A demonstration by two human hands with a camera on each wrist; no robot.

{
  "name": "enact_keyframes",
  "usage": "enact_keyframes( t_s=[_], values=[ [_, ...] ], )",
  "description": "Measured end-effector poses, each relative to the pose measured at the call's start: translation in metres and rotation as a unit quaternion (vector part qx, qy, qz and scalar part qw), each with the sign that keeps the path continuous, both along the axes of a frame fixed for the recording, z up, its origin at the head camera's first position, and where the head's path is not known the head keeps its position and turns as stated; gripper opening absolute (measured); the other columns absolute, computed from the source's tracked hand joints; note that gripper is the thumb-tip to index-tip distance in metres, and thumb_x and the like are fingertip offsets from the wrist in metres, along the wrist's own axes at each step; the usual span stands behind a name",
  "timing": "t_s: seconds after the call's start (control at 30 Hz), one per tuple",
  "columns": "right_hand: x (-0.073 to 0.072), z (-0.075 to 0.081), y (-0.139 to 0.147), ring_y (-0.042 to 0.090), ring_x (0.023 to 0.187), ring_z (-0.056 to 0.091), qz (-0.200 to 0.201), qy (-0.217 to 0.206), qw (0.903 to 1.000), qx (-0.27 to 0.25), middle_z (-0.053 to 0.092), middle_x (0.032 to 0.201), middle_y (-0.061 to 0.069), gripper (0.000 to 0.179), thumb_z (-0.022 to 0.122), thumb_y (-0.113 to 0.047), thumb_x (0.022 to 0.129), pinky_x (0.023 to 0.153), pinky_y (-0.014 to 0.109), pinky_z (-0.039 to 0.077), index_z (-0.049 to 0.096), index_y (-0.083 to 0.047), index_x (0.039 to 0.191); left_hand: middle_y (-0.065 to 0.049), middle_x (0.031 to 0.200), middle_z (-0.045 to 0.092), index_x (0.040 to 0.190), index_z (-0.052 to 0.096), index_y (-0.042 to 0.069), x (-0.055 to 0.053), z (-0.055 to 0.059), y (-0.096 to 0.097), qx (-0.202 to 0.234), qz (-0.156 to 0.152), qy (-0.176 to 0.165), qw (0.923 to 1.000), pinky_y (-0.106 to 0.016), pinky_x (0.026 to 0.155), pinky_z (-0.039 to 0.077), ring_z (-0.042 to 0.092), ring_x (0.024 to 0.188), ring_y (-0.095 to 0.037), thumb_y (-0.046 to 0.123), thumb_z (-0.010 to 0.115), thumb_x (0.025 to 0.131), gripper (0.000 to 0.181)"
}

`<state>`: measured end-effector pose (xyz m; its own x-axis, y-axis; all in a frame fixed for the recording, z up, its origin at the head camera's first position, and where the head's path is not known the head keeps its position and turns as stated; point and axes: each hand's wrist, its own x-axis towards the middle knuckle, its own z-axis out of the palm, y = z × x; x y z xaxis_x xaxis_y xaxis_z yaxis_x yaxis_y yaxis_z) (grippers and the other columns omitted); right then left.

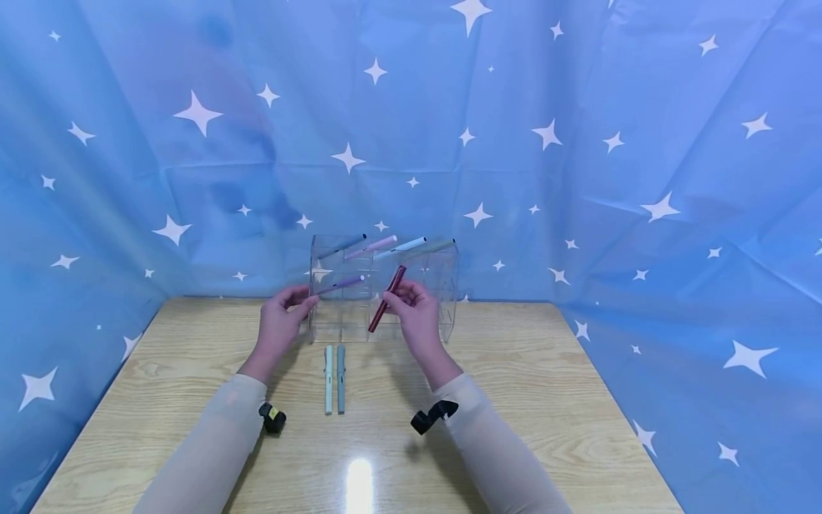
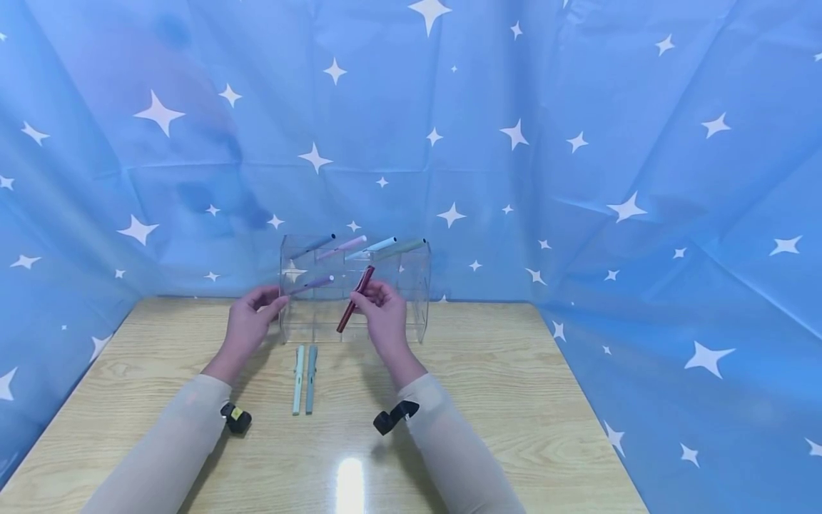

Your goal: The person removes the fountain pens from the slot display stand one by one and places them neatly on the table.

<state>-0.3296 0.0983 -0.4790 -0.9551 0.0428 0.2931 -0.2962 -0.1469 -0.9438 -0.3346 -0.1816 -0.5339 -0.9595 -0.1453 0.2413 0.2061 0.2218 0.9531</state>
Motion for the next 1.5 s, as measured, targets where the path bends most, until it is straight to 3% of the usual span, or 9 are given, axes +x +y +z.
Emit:
enact_keyframes(
  t_s=[0.13,0.33,0.5,0.73,1.13,1.5],
  values=[
    [0.002,-0.001,0.001,0.016,0.084,0.071,0.005,-0.002,0.9998,0.017,0.075,0.098,0.009,0.016,0.083,0.004,0.096,0.084,0.048,0.07,0.074,0.0,0.108,-0.014,0.124,0.076,0.14,0.073,0.003,0.0,0.001,0.0,-0.002,-0.002,0.001,1.0,-0.017,0.08,0.064,0.072,0.102,-0.015,0.037,0.08,0.105,0.049],
    [0.009,-0.003,0.0,0.016,0.083,0.072,0.02,-0.007,0.999,0.04,0.076,0.098,0.008,0.019,0.084,0.001,0.096,0.077,0.038,0.071,0.073,0.004,0.112,-0.016,0.124,0.076,0.14,0.072,0.002,-0.001,0.001,0.0,-0.003,-0.004,0.004,1.0,-0.018,0.08,0.064,0.073,0.1,-0.016,0.028,0.079,0.106,0.043],
    [0.016,-0.007,-0.001,0.018,0.085,0.073,0.04,-0.01,0.9965,0.072,0.077,0.101,0.013,0.022,0.083,-0.001,0.098,0.075,0.04,0.071,0.073,0.007,0.117,-0.017,0.124,0.076,0.139,0.073,0.002,0.0,0.001,0.0,-0.002,-0.006,0.004,1.0,-0.017,0.079,0.064,0.073,0.099,-0.014,0.023,0.079,0.107,0.039],
    [0.026,-0.014,-0.001,0.02,0.087,0.073,0.071,-0.027,0.9918,0.102,0.077,0.102,0.012,0.02,0.084,-0.005,0.099,0.078,0.042,0.071,0.077,-0.002,0.118,-0.015,0.123,0.076,0.139,0.073,0.003,0.0,0.001,0.001,-0.004,-0.004,0.003,1.0,-0.018,0.078,0.063,0.072,0.099,-0.012,0.029,0.079,0.106,0.042],
    [0.042,-0.028,-0.008,0.016,0.08,0.073,0.103,-0.072,0.9796,0.157,0.076,0.1,0.011,0.031,0.084,-0.007,0.099,0.074,0.042,0.071,0.072,0.007,0.124,-0.015,0.122,0.076,0.138,0.073,0.003,-0.001,0.0,0.0,-0.002,-0.003,0.006,1.0,-0.02,0.079,0.065,0.072,0.098,-0.013,0.029,0.08,0.106,0.042],
    [0.047,-0.039,-0.016,0.016,0.074,0.07,0.114,-0.087,0.9714,0.189,0.073,0.098,0.013,0.034,0.083,-0.003,0.098,0.072,0.048,0.071,0.07,0.013,0.126,-0.016,0.119,0.077,0.137,0.074,0.002,0.0,0.002,0.001,0.007,0.001,0.006,1.0,-0.019,0.079,0.064,0.072,0.096,-0.011,0.029,0.081,0.105,0.042]
  ],
)
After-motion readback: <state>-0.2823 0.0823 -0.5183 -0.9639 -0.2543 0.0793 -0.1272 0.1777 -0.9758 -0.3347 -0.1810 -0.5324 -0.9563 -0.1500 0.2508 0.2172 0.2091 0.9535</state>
